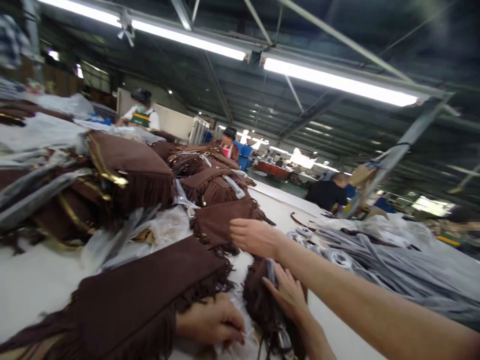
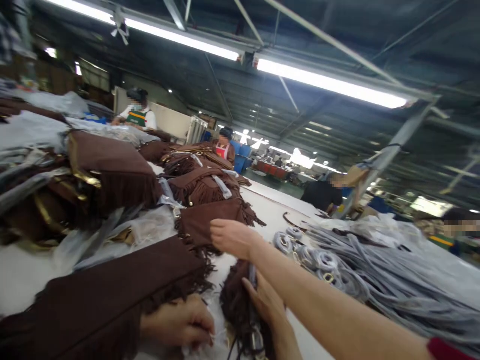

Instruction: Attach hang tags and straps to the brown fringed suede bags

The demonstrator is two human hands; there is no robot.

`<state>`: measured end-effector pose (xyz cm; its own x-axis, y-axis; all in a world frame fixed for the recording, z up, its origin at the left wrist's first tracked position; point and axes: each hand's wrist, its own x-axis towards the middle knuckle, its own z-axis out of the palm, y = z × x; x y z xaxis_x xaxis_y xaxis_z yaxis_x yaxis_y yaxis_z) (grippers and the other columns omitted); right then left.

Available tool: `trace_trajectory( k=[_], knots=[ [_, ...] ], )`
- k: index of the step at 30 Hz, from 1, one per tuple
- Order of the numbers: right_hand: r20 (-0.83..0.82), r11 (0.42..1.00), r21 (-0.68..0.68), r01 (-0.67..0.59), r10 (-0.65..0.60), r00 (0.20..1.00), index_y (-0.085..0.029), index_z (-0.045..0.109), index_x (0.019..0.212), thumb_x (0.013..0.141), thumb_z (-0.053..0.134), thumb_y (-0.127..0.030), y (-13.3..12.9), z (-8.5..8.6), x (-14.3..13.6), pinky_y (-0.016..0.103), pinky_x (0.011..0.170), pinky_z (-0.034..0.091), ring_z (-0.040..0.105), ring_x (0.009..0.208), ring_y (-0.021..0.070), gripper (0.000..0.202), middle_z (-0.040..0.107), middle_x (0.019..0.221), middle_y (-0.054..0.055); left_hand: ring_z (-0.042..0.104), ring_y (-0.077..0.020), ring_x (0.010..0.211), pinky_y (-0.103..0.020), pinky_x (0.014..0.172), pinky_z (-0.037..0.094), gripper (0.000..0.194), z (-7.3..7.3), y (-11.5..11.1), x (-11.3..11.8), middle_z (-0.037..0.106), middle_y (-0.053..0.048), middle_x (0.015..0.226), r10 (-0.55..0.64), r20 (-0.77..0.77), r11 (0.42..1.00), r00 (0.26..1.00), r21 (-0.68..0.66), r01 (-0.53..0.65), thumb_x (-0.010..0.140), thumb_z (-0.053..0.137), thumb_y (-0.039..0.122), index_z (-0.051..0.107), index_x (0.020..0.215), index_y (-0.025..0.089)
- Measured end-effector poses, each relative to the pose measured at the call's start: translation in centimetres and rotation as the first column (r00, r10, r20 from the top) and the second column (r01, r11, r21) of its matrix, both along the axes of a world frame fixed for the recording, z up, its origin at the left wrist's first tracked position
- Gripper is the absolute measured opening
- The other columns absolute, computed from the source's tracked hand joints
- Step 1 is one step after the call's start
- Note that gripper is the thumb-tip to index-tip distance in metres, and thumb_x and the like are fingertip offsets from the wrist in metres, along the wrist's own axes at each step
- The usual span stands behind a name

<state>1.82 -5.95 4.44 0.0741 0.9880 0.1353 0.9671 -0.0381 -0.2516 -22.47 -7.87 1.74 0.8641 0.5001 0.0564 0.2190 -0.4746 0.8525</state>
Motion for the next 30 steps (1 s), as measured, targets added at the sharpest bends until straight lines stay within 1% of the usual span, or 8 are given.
trace_trajectory(
  k=[2, 5, 10, 13, 19, 26, 28, 30],
  knots=[
    [0.021, 0.998, -0.013, 0.061, -0.061, 0.998, -0.017, 0.069, 0.114, 0.084, 0.063, -0.034, -0.5, -1.1, 1.5, 0.071, 0.103, 0.031, 0.042, 0.131, 0.0433, 0.035, 0.054, 0.138, 0.018, 0.049, -0.0069, 0.050, -0.014, 0.050, 0.035, 0.012, 0.3, 0.0, 0.2, 0.053, 0.005, 0.053, -0.019, 0.075, 0.987, 0.997, -0.158, 0.030, 0.084, 0.061, 0.019, 0.069, 0.075, 0.016],
    [-0.296, 0.996, 0.059, 0.065, -0.044, 0.954, -0.021, 0.069, 0.114, 0.083, 0.056, -0.052, -0.9, -2.1, 1.7, 0.061, 0.114, 0.020, 0.036, 0.137, 0.0399, 0.045, 0.055, 0.139, 0.014, 0.046, -0.0068, 0.046, -0.015, 0.045, 0.033, 0.012, 0.7, 0.3, 0.5, 0.053, 0.005, 0.054, 0.034, 0.199, 0.912, 0.979, -0.408, 0.051, 0.083, 0.062, 0.023, 0.070, 0.084, 0.015],
    [-0.881, 0.977, -0.174, -0.121, -0.100, 0.462, -0.019, 0.050, 0.136, 0.079, 0.047, -0.075, -5.3, -1.4, -4.1, 0.041, 0.076, 0.057, 0.065, 0.106, 0.0314, 0.080, 0.066, 0.122, 0.016, 0.043, -0.0060, 0.046, -0.017, 0.044, 0.030, 0.013, 2.8, 0.9, 0.1, 0.053, 0.004, 0.055, 0.071, 0.286, 0.919, 0.956, -0.392, 0.049, 0.081, 0.058, 0.022, 0.066, 0.076, 0.013],
    [-0.932, 0.941, -0.158, -0.299, -0.042, 0.361, -0.023, 0.042, 0.142, 0.077, 0.066, -0.061, -7.7, 0.4, -7.4, 0.027, 0.054, 0.049, 0.066, 0.071, 0.0191, 0.079, 0.071, 0.097, 0.007, 0.043, -0.0066, 0.045, -0.017, 0.043, 0.030, 0.008, 4.3, 1.4, -0.2, 0.052, 0.005, 0.053, 0.016, 0.296, 0.909, 0.955, -0.401, 0.109, 0.077, 0.058, 0.021, 0.061, 0.076, 0.014],
    [-0.787, 0.950, -0.014, -0.313, 0.183, 0.589, -0.018, 0.074, 0.095, 0.079, 0.066, -0.054, -8.5, 3.5, -7.4, 0.028, 0.074, 0.047, 0.063, 0.082, 0.0213, 0.040, 0.072, 0.083, 0.004, 0.039, -0.0056, 0.042, -0.018, 0.043, 0.027, 0.016, 5.4, 1.2, -0.7, 0.055, 0.005, 0.054, 0.093, 0.282, 0.847, 0.955, -0.526, 0.073, 0.073, 0.064, 0.027, 0.055, 0.079, 0.015],
    [-0.451, 0.961, 0.109, -0.253, 0.275, 0.849, -0.023, 0.076, 0.088, 0.085, 0.056, -0.052, -9.4, 3.0, -7.0, 0.021, 0.065, 0.049, 0.065, 0.070, 0.0177, 0.035, 0.074, 0.076, 0.000, 0.045, -0.0066, 0.047, -0.018, 0.044, 0.028, 0.029, 3.0, -1.3, -0.3, 0.060, 0.002, 0.065, 0.350, 0.346, 0.650, 0.870, -0.759, 0.041, 0.063, 0.064, 0.024, 0.051, 0.087, 0.017],
    [-0.378, 0.947, 0.128, -0.296, 0.322, 0.868, -0.025, 0.076, 0.085, 0.085, 0.056, -0.051, -9.7, 2.7, -6.7, 0.018, 0.063, 0.050, 0.067, 0.067, 0.0163, 0.032, 0.075, 0.076, -0.001, 0.044, -0.0069, 0.046, -0.018, 0.044, 0.029, 0.026, 2.0, -3.2, -0.7, 0.057, 0.003, 0.064, 0.448, 0.297, 0.659, 0.843, -0.747, -0.087, 0.065, 0.059, 0.020, 0.049, 0.089, 0.018],
    [-0.311, 0.924, 0.145, -0.354, 0.382, 0.870, -0.027, 0.076, 0.082, 0.083, 0.059, -0.050, -9.8, 2.7, -6.4, 0.015, 0.062, 0.051, 0.069, 0.066, 0.0155, 0.029, 0.076, 0.076, -0.001, 0.046, -0.0087, 0.049, -0.020, 0.046, 0.034, 0.021, 1.1, -5.7, -1.5, 0.056, 0.004, 0.066, 0.398, 0.268, 0.788, 0.877, -0.590, -0.177, 0.070, 0.054, 0.018, 0.051, 0.091, 0.019]
  ],
)
